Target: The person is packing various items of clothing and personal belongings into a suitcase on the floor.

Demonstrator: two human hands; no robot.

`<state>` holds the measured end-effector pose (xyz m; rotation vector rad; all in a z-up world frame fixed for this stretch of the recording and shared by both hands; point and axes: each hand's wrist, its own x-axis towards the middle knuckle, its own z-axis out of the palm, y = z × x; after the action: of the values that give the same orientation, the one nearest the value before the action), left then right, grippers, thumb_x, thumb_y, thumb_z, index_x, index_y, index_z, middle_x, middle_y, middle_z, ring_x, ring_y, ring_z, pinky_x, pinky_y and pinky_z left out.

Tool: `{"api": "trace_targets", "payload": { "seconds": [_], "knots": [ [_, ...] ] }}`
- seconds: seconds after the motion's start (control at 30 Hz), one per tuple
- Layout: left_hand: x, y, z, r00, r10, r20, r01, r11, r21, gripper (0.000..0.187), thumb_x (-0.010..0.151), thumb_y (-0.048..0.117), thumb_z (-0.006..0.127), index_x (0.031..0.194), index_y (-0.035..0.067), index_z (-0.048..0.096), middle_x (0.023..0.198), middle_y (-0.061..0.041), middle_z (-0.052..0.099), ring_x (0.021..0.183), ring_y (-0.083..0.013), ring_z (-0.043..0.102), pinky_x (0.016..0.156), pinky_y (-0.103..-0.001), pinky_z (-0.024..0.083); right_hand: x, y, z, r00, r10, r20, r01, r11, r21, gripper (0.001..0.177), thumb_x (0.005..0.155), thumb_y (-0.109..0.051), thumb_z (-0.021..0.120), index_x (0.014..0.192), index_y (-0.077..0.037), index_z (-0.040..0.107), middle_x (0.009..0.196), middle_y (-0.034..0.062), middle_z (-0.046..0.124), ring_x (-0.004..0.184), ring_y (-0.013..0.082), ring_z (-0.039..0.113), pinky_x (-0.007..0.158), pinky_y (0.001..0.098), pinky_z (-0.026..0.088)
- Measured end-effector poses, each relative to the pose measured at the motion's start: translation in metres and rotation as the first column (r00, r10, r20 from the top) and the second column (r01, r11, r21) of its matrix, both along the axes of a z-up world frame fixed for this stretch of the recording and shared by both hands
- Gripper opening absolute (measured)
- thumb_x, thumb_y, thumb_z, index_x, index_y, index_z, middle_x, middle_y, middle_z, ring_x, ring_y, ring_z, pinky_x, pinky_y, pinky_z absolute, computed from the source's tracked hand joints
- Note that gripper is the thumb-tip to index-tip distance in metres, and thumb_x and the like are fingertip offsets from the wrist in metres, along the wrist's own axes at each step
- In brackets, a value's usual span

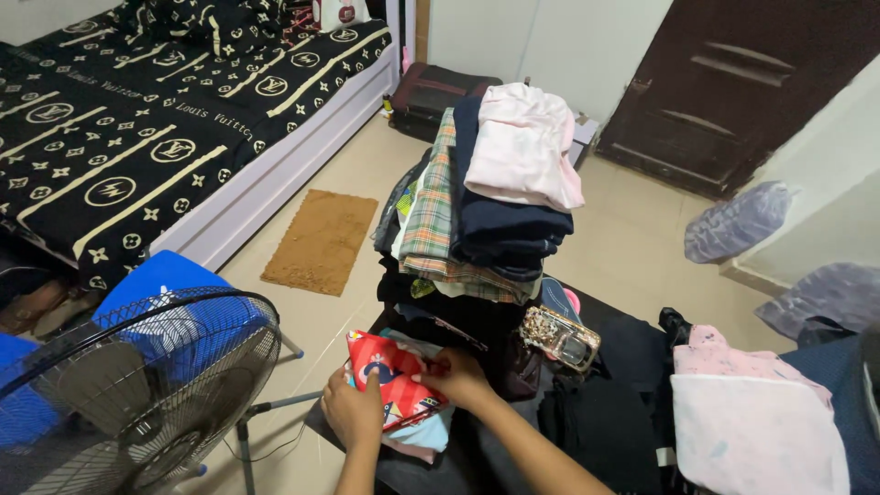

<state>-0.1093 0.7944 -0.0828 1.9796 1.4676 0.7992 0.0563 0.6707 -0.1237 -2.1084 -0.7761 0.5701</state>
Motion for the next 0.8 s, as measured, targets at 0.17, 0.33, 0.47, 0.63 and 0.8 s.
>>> {"api": "trace_targets", "payload": {
  "seconds": [0.17,0.33,0.47,0.63,0.8],
  "knots": [
    [0.002,-0.003,0.033,0.969,-0.031,-0.246,-0.027,0.973,-0.228,0.054,0.082,0.05,0.074,0.12,0.012,0.071,0.115,-0.009,0.074,0.119,-0.032,0.061,0.103,-0.05,0.043,-0.001,-0.003,0.018,0.995,-0.067,-0.076,0.052,0.981,-0.189,0.066,0.065,-0.062,0.089,0.096,-0.006,0.072,0.088,0.0081,0.074,0.08,0.0179,0.07,0.075,0.0328,0.056],
    [0.008,-0.001,0.037,0.971,-0.094,-0.221,0.022,0.95,-0.31,0.06,0.079,0.059,0.074,0.114,0.01,0.076,0.105,-0.014,0.078,0.103,-0.0335,0.071,0.098,-0.051,0.048,0.008,-0.019,0.015,0.907,-0.018,-0.42,-0.004,0.999,-0.051,0.073,0.075,-0.061,0.086,0.095,0.008,0.071,0.081,0.0164,0.067,0.07,0.0227,0.06,0.063,0.0351,0.048],
    [0.014,-0.004,0.015,0.995,-0.096,-0.042,0.077,0.94,-0.332,0.063,0.08,0.059,0.074,0.111,0.005,0.076,0.099,-0.018,0.077,0.094,-0.0361,0.071,0.085,-0.045,0.054,0.007,-0.03,0.036,0.875,-0.007,-0.484,0.016,1.0,0.014,0.074,0.069,-0.059,0.087,0.115,-0.003,0.07,0.1,0.0068,0.075,0.087,0.0139,0.071,0.077,0.0292,0.058],
    [0.02,-0.033,0.007,0.958,-0.094,0.272,0.22,0.848,-0.481,0.046,0.082,0.041,0.075,0.098,-0.002,0.074,0.075,-0.016,0.072,0.068,-0.0235,0.065,0.069,-0.038,0.053,0.018,-0.065,0.06,0.917,0.051,-0.395,-0.122,0.98,-0.158,0.083,0.07,-0.066,0.081,0.118,0.0,0.072,0.103,0.0117,0.077,0.088,0.0166,0.073,0.08,0.0325,0.058],
    [0.037,-0.082,-0.001,0.881,-0.106,0.461,0.376,0.748,-0.547,0.038,0.083,0.032,0.074,0.091,-0.006,0.073,0.074,-0.011,0.071,0.065,-0.0172,0.063,0.065,-0.033,0.052,0.032,-0.125,0.098,0.93,0.103,-0.353,-0.181,0.964,-0.196,0.075,0.072,-0.062,0.084,0.115,-0.002,0.073,0.1,0.0094,0.074,0.085,0.0134,0.069,0.074,0.0315,0.055]
  ]
}}
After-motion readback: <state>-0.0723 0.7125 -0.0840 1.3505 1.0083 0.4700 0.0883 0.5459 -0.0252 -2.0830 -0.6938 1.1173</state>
